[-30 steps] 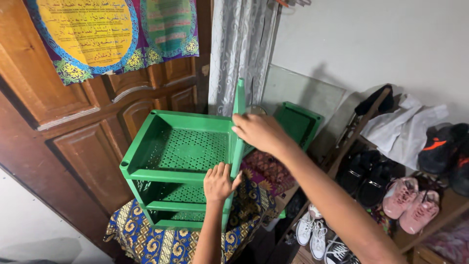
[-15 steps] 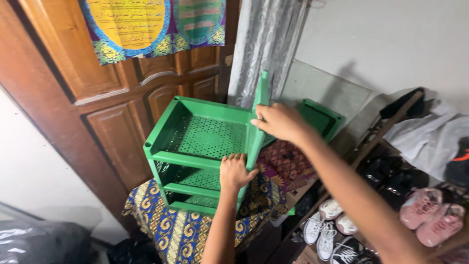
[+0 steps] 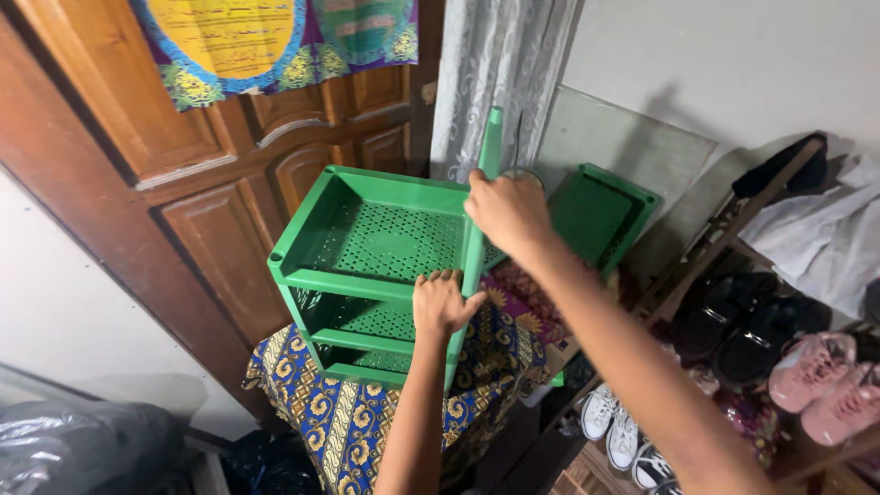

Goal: The person assembles a green plastic crate by hand, inserting side panels into the base and securing them. The person then steps onto the crate with a bare foot to test its stability.

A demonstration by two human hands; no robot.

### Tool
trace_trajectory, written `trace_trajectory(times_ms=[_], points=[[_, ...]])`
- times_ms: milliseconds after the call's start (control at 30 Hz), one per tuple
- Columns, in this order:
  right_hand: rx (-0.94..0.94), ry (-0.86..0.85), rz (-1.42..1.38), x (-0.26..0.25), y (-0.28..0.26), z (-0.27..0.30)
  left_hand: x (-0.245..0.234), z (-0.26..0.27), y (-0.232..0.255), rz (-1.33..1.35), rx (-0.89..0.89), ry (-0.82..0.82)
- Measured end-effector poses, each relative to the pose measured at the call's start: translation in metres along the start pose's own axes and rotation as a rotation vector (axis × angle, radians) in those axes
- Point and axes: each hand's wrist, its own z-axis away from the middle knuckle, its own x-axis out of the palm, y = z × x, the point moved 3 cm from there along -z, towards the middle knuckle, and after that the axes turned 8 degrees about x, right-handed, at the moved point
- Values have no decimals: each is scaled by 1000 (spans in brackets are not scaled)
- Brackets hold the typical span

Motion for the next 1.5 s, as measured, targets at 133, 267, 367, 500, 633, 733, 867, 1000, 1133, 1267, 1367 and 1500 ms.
trace_trajectory(times_ms=[133,267,367,500,633,733,867,1000,1133,1267,1367,1500], points=[[74,-231,-240,1,5,-1,4,3,-1,5,-17,-32],[-32,-119,-249,-3,3,0,-1,-1,-2,20,-11,-10],[30,-14,-126,0,4,5,3,1,1,32,-24,-2],[-88,-201,-308,0,8,2,0,3,-1,35,11,81],[-191,-43,-239,-8,5,5,0,3,-2,56,5,120],[-90,-37,-72,-4,2,9,2,9,-2,60,38,166],[-261,-90,-282,-12,10,-1,-4,5,-1,47,74,230],[-392,9,-428,-12,19,0,1,2,3,19,66,286],[-223,-148,-175,6,18,-6,2,6,2,37,102,317],[-384,-243,-347,2,14,-9,0,9,0,5,99,337],[-306,-7,-242,-7,11,-9,-2,7,1,5,114,383],[-202,-190,-186,0,8,0,2,11,0,27,120,438]])
